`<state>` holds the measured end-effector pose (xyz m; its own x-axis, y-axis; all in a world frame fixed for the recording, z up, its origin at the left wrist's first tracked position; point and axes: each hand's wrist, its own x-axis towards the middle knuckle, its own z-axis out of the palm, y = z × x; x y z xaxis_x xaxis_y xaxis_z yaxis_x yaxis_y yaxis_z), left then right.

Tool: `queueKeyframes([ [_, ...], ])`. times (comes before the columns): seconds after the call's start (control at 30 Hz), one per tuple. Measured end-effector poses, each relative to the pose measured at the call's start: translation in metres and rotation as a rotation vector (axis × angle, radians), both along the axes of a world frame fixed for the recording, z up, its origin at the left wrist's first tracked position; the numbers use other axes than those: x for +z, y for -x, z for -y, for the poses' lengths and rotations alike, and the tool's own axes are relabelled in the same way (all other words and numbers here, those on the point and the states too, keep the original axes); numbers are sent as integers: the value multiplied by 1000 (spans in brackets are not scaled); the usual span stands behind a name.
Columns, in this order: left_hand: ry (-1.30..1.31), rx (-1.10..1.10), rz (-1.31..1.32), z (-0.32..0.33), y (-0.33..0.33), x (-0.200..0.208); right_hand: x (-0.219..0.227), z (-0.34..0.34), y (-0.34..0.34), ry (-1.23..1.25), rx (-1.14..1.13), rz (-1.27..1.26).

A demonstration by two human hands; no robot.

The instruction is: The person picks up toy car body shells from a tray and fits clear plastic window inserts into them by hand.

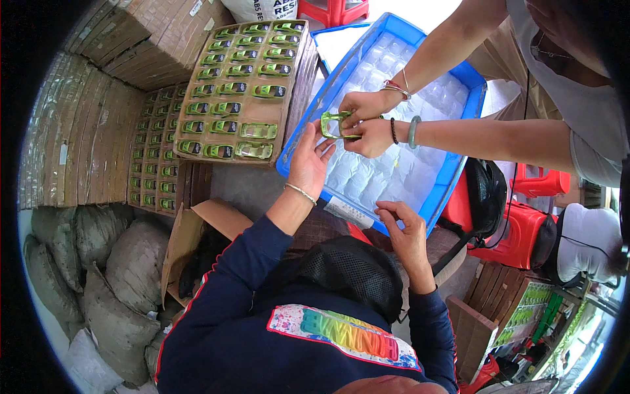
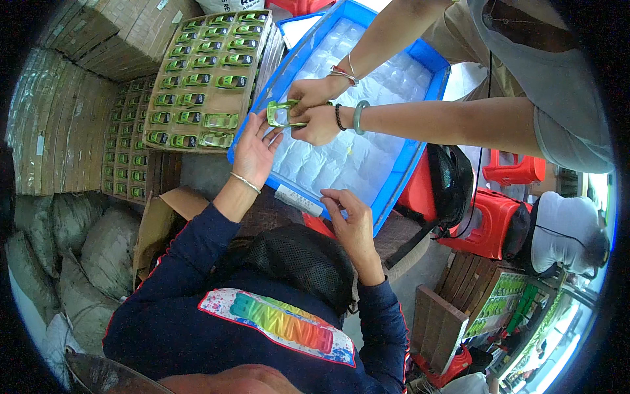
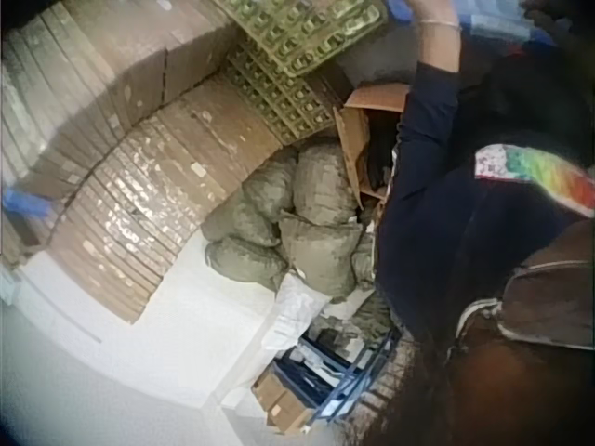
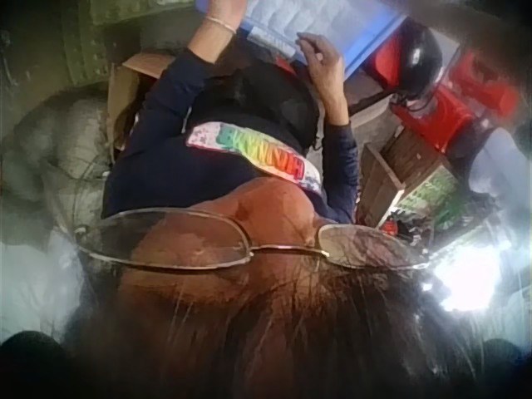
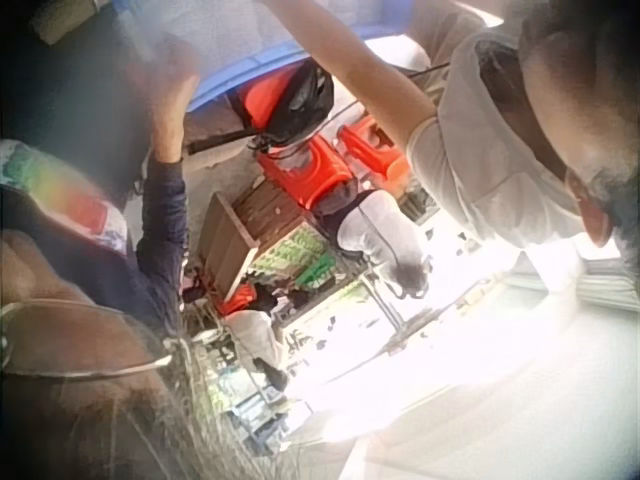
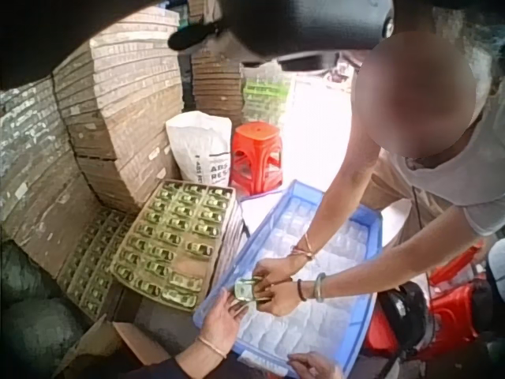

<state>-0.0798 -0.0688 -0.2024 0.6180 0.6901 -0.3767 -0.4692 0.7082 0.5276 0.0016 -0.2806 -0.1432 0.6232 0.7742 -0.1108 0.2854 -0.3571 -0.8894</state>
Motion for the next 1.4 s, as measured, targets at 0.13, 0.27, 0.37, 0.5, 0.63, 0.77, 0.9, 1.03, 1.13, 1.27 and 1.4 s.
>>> queueKeyframes([
  [0.13, -131, -19, -148, 6, -6, -11, -1, -1, 0, -27, 2, 19],
  [0.27, -210, -104, -247, -6, -19, -25, 1, 0, -1, 26, 30, -6],
  [0.37, -325, -202, -367, -16, -27, -39, -5, 0, 1, -24, -11, 17],
  [0.5, -477, -274, -490, -23, -33, -47, -5, -4, 2, 0, 16, 9],
  [0.63, -654, -327, -552, -17, -35, -41, -7, -4, 1, 31, -4, -9],
  [0.77, -772, -250, -591, -37, -16, -14, -9, -8, -1, 69, 14, -46],
  [0.9, -755, -131, -626, -78, 15, 0, -7, -26, 1, 65, 35, -28],
  [1.03, -776, -33, -651, -126, 47, -1, -6, -42, 2, 86, 67, -17],
  [1.13, -803, 108, -687, -170, 79, -13, -7, -51, 3, 85, 76, -27],
  [1.27, -712, 224, -785, -208, 112, -32, -10, -60, 4, 101, 96, -26],
  [1.4, -596, 332, -846, -238, 128, -60, -9, -68, 4, 121, 112, -23],
])
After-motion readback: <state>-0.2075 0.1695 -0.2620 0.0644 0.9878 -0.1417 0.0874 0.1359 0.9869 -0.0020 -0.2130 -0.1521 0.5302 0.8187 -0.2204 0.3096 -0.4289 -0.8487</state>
